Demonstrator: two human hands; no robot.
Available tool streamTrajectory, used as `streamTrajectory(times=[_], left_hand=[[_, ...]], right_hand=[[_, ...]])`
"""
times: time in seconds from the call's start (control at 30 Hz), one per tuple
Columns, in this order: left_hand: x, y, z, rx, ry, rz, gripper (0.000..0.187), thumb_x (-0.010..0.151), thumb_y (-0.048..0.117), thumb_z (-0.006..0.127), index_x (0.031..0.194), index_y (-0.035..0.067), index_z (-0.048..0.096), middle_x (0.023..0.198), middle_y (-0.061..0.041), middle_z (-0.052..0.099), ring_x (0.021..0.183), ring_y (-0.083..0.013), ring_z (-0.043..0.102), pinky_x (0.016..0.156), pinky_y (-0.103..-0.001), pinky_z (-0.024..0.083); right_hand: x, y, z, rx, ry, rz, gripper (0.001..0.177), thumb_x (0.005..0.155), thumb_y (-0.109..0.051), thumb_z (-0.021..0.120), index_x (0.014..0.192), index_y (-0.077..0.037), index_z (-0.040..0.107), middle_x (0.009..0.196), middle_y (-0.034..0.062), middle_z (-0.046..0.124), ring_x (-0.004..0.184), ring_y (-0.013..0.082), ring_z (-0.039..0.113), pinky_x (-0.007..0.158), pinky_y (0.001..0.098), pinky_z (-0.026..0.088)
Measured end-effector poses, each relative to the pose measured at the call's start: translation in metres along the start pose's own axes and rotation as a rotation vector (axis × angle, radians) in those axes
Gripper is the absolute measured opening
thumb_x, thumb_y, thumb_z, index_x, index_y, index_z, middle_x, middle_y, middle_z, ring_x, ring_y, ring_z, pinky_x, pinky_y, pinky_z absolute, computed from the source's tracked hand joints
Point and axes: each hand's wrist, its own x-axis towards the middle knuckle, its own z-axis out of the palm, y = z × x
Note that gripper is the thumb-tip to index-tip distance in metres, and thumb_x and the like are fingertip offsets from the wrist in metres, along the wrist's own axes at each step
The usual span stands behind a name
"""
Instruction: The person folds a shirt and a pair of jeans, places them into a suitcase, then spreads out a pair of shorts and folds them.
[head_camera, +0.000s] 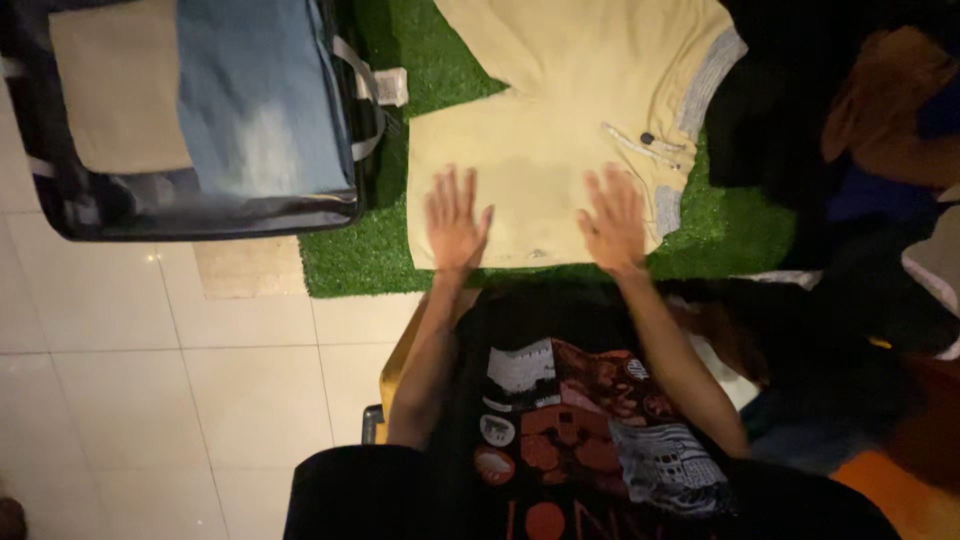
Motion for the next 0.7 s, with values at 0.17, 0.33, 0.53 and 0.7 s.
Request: streamTrajectory(times=[0.17,0.33,0.53,0.7], left_hand=[[-0.010,-0.030,-0.013,0.051,0.037,-0.136,0.074,0.107,0.062,0.019,0.167,0.022,0.002,0.173,-0.010,-0.004,0.160,-0.0311,-0.002,0.128,-0.057,-0.003],[0.007,0.011,-0.016,-0.231,0.162,-0.020,0.067,0.113,0.045,0.025,0.169,0.013,0.006,0.176,-0.013,0.002,0.163,-0.0362,0.001,0.130,-0.061,-0.003],[0.052,0.080,0.013,-0.011,0.133,0.200,0.066,0.109,0.042,0.039,0.168,0.018,0.020,0.175,-0.013,0.009,0.162,-0.0346,0.009,0.129,-0.058,0.004],[0.035,0.012,-0.003,-0.063,0.054,0.003,0.070,0.107,0.055,0.031,0.166,0.024,0.011,0.172,-0.013,0.000,0.159,-0.0327,0.003,0.127,-0.056,0.002]], right_hand=[[-0.013,0.021,0.008,-0.091,0.127,0.066,0.064,0.107,-0.031,0.049,0.164,-0.011,0.028,0.171,0.0196,0.019,0.159,0.0373,0.014,0.127,0.0602,0.008],[0.009,0.007,0.035,0.064,0.285,-0.071,0.063,0.108,-0.017,0.041,0.166,0.002,0.027,0.173,0.0208,0.020,0.164,0.0364,0.018,0.137,0.0542,0.012],[0.043,-0.041,0.044,0.010,0.115,-0.160,0.066,0.107,-0.025,0.047,0.164,0.001,0.025,0.173,0.0187,0.021,0.161,0.0367,0.018,0.130,0.0556,0.014],[0.022,0.001,-0.004,-0.032,0.101,-0.011,0.066,0.106,-0.036,0.048,0.163,-0.010,0.027,0.169,0.0205,0.019,0.155,0.0423,0.017,0.124,0.0577,0.013]])
